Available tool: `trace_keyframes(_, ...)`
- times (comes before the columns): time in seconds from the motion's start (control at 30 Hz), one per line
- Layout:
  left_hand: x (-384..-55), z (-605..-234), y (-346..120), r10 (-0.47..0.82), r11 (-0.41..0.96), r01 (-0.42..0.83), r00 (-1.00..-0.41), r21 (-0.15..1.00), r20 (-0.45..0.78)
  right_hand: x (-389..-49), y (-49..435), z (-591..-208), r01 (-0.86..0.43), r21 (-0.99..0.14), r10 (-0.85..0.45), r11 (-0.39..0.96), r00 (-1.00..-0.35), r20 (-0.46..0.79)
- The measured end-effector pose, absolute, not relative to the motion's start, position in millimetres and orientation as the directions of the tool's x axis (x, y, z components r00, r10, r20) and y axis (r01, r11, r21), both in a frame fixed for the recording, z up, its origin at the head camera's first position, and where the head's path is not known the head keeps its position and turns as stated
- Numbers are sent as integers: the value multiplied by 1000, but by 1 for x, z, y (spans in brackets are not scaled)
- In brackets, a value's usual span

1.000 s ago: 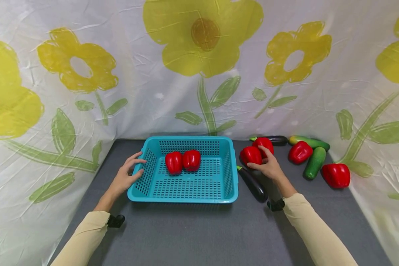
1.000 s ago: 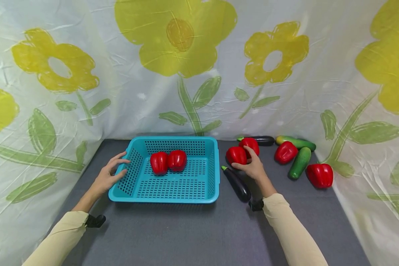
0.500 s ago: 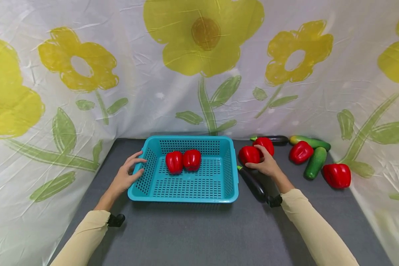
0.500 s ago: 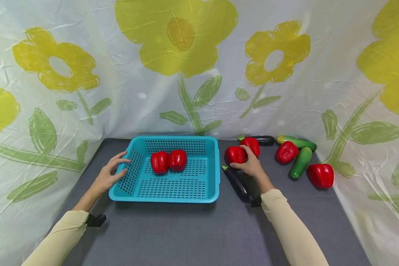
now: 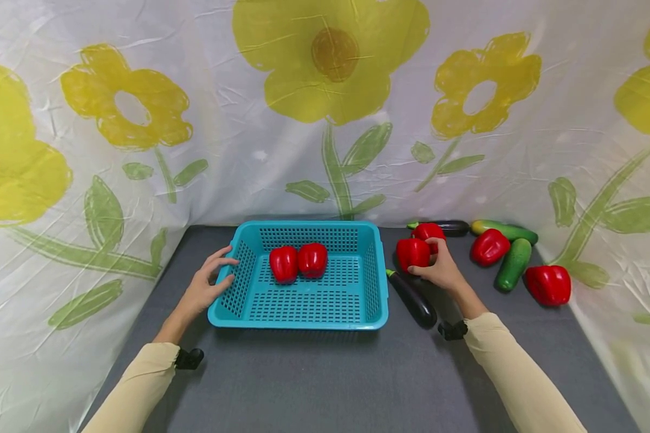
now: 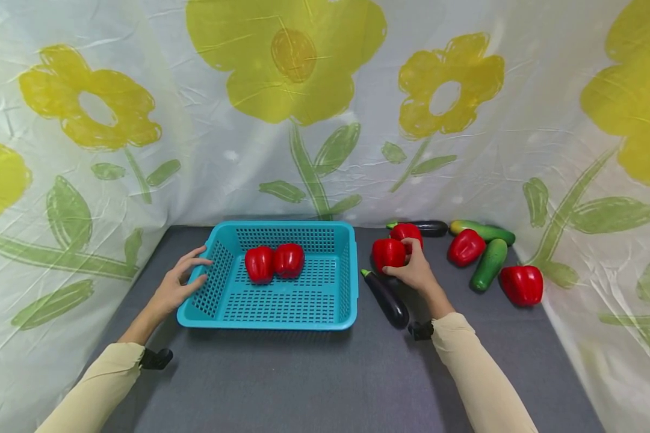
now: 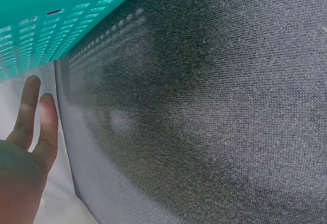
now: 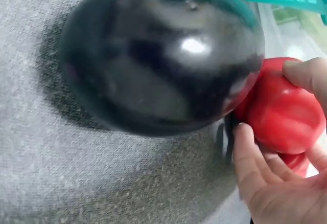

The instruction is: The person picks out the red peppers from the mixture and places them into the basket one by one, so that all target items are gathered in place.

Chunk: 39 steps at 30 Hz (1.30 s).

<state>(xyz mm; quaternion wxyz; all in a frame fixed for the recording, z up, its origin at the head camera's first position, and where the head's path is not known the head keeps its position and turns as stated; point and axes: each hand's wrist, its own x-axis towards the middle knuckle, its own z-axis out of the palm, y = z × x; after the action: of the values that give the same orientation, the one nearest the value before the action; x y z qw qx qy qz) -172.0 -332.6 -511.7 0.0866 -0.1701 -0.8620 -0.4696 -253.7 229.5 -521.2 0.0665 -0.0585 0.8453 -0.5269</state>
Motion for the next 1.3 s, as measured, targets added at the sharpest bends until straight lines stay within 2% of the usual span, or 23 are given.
trace_keyframes(0.33,-172,-512,-334,210,499,374,-927,782,310,-248,238,-521,-94,-947,-261,308,-965,11)
trace_keyframes(0.7,-174,-513,-333,200,513,364,-932,778,304,-244,239,-512,-48,-965,-226,259,-974,-12)
trace_keyframes(0.83,-173,-513,-332,196,516,358,-934,778,299,-244,239,-508,-45,-984,-236,173,-972,3)
trace_keyframes(1.07,-174,-513,-330,205,502,372,-928,781,310,-247,237,-500,33,-997,-289,-74,-957,-10)
trace_keyframes(1.3,-173,-512,-331,206,501,375,-927,780,314,-246,234,-494,45,-993,-309,-108,-951,-10)
